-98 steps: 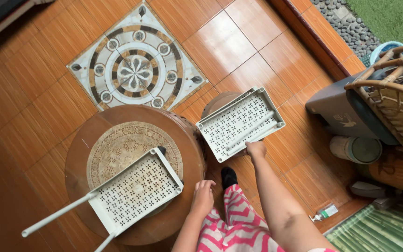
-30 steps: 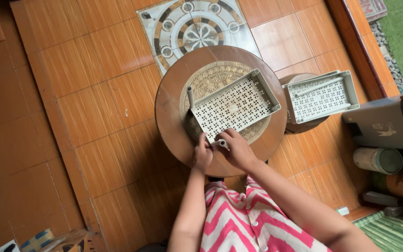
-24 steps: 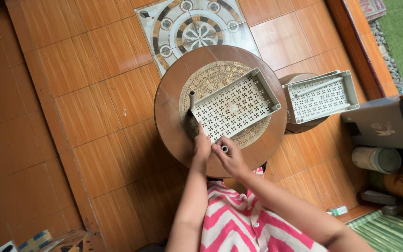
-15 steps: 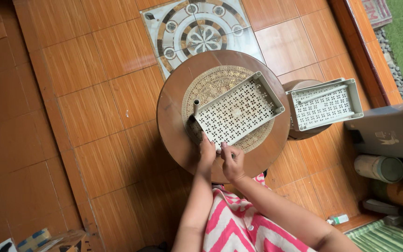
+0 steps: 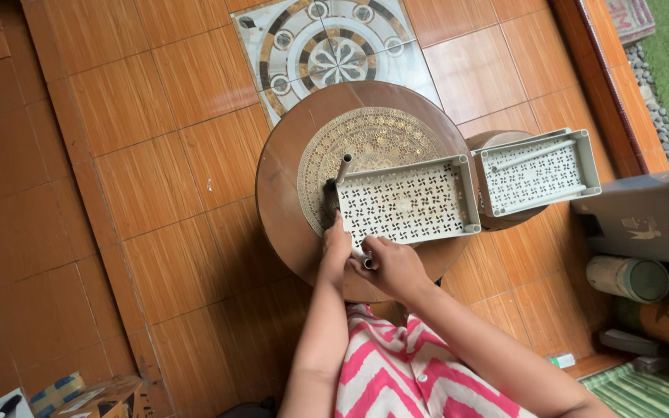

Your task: The person assembles a three-tiered plastic shelving unit by inserting white plastic legs into the corner sockets of each tray. They handle the trays and legs by hand, placing the trays on a round table and a small stool, then inserting the legs one at a time into each tray.

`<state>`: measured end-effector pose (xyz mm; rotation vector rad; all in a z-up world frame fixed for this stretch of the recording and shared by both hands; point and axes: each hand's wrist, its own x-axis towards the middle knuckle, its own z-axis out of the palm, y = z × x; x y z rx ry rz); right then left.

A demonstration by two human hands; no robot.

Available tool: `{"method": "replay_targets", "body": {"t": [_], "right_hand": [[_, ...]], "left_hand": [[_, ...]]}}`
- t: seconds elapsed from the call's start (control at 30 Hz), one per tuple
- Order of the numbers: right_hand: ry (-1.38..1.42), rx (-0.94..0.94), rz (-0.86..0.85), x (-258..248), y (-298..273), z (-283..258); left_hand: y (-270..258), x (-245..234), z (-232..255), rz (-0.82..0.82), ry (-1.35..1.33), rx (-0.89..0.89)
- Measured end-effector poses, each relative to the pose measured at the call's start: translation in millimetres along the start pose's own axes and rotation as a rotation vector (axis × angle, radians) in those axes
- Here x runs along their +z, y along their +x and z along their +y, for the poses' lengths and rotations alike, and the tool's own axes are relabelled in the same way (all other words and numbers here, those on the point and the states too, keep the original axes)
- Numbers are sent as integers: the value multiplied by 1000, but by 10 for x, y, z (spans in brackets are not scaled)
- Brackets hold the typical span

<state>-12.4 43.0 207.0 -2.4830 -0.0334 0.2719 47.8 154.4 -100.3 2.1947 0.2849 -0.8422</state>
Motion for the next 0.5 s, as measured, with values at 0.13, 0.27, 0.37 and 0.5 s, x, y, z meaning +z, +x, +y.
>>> {"method": "replay_targets", "body": {"t": [0.13, 0.27, 0.37, 0.5], "right_hand": [[-79, -86, -59, 26, -89, 11], [-124, -158, -113, 110, -185, 93], [-174, -199, -121, 118, -251, 102], [-325, -214, -252, 38, -240, 44]], "left_hand": [[-51, 54, -25, 49, -57, -2], [-149, 67, -91, 118, -144, 54], [-152, 57, -92, 142, -133, 72], [-167, 78, -92, 122, -120, 30]]}}
